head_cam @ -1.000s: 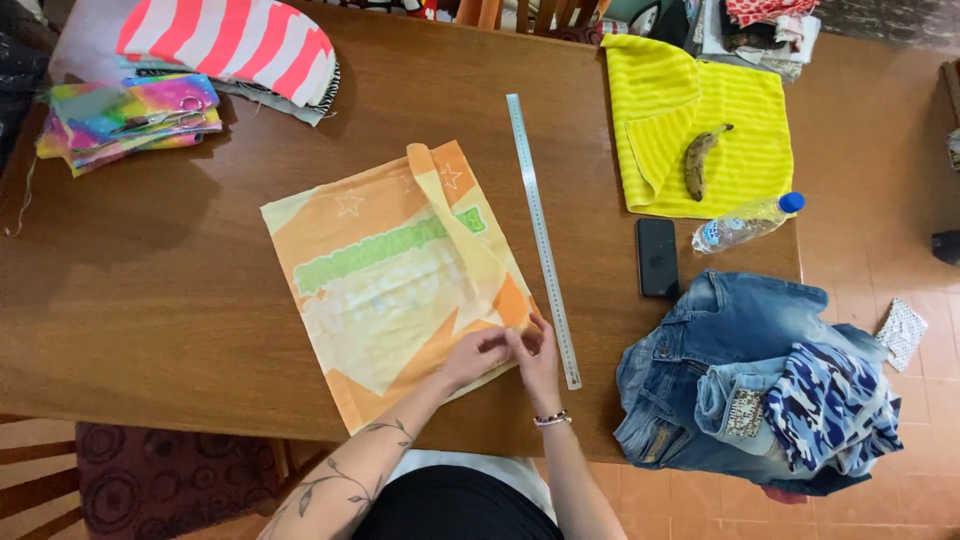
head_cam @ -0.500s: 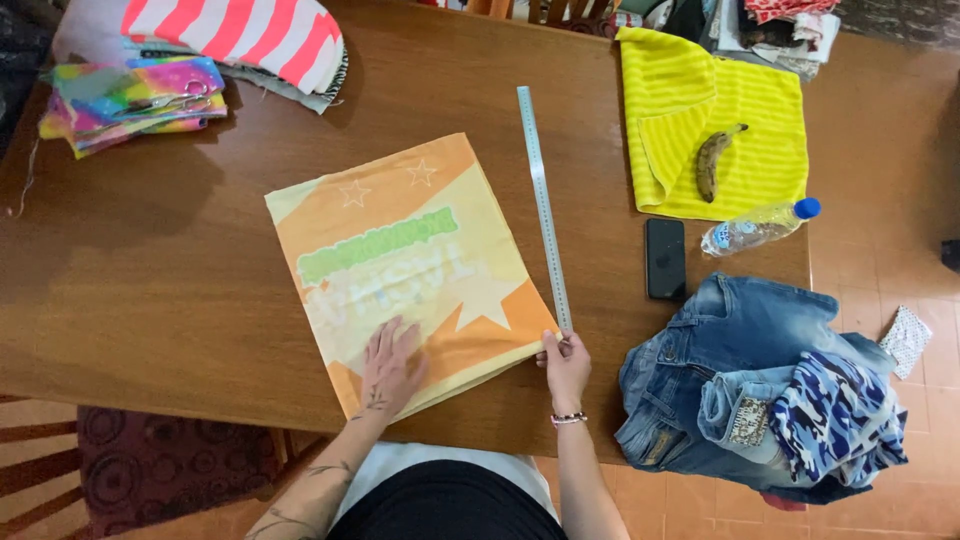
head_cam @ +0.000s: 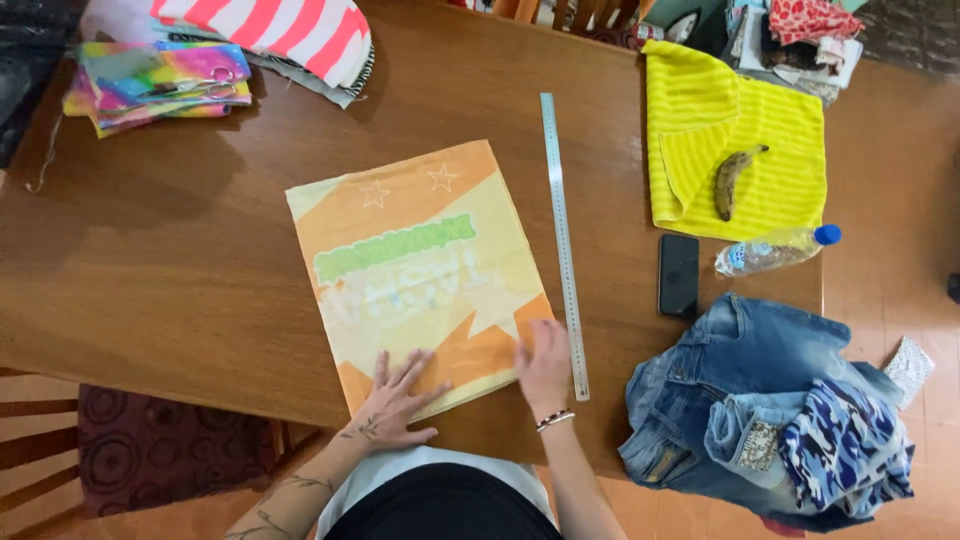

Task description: The person measures a piece of orange patterned fabric with a metal ruler on a wooden table. They then unfold a large, colorful rainbow-patterned fabric, smooth it out, and measure its dimensions using the ruler.

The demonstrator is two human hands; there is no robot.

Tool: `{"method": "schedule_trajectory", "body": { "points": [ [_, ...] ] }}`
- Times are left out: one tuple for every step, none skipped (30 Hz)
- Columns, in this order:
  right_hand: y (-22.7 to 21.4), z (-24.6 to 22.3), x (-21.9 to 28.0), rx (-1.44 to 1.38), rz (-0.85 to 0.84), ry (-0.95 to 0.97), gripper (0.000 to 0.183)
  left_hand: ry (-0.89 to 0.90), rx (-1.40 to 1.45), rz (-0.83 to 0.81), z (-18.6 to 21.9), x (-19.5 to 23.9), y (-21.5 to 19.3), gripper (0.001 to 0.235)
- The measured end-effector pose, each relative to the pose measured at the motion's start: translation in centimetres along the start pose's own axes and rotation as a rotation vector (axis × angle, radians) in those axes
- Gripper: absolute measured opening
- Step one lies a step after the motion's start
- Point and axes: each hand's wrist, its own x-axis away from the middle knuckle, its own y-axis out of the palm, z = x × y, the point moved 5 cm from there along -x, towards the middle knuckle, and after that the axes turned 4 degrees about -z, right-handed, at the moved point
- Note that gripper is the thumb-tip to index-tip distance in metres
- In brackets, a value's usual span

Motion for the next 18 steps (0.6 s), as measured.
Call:
{"method": "schedule_trajectory", "body": {
  "points": [
    [0.8,-0.6,0.0,0.001,-0.002,-0.005,0.033,-0.005,0.000,0.002,0.5,-0.6,-1.2,0.089],
    [2.3,-1.5,0.0,-0.075,-0.146,-0.096,0.043,-0.111,0.213,-0.151,0.6,-1.1,-1.6,0.076],
    [3.8,-2.6,0.1,-0.151,-0.291,-0.188,0.052,-0.215,0.430,-0.304,0.8,-1.3,-2.0,0.064],
    [4.6,-2.8,0.6,-0.151,-0.295,-0.193,0.052,-0.220,0.431,-0.301,0.8,-0.7,-0.2,0.064],
    [5.7,-3.1,1.1,-0.048,-0.376,-0.243,0.059,-0.322,0.385,-0.155,-0.1,-0.2,0.9,0.059],
    [6.9,-3.3,1.6,0.056,-0.456,-0.291,0.065,-0.421,0.337,-0.006,-0.8,0.3,2.0,0.054],
    [6.5,-3.1,2.0,0.054,-0.452,-0.300,0.065,-0.425,0.330,0.000,-0.7,0.7,3.0,0.054],
    [6.0,-2.7,2.3,-0.015,-0.450,-0.250,0.061,-0.599,0.267,0.025,-1.3,1.4,3.9,0.062],
    [6.2,-2.9,1.3,-0.092,-0.434,-0.211,0.056,-0.770,0.185,0.064,-3.2,2.0,4.4,0.071],
    [5.8,-3.6,0.3,-0.101,-0.415,-0.232,0.056,-0.774,0.162,0.082,-4.0,2.1,4.5,0.071],
    [5.1,-3.4,0.0,-0.154,-0.407,-0.150,0.048,-0.827,0.109,0.024,-4.2,2.4,5.2,0.083],
    [4.5,-3.2,-0.2,-0.208,-0.398,-0.069,0.040,-0.880,0.055,-0.033,-4.6,2.7,6.0,0.096],
    [5.1,-2.8,-0.7,-0.208,-0.393,-0.072,0.040,-0.879,0.052,-0.028,-4.8,1.8,4.4,0.096],
    [5.5,-2.2,-1.2,-0.164,-0.352,-0.053,0.050,-0.943,0.191,-0.191,-5.1,1.3,3.9,0.094],
    [6.0,-1.6,-1.6,-0.120,-0.312,-0.034,0.060,-1.003,0.330,-0.355,-5.3,1.0,3.4,0.093],
    [5.9,-2.5,-3.1,-0.120,-0.307,-0.038,0.060,-1.003,0.327,-0.349,-6.0,0.8,3.3,0.093],
    [5.7,-3.2,-4.3,-0.116,-0.289,-0.049,0.061,-0.969,0.309,-0.307,-6.4,0.4,3.1,0.091],
    [5.5,-3.9,-5.6,-0.111,-0.272,-0.060,0.063,-0.935,0.292,-0.265,-6.9,-0.1,2.9,0.089]
  ]
}}
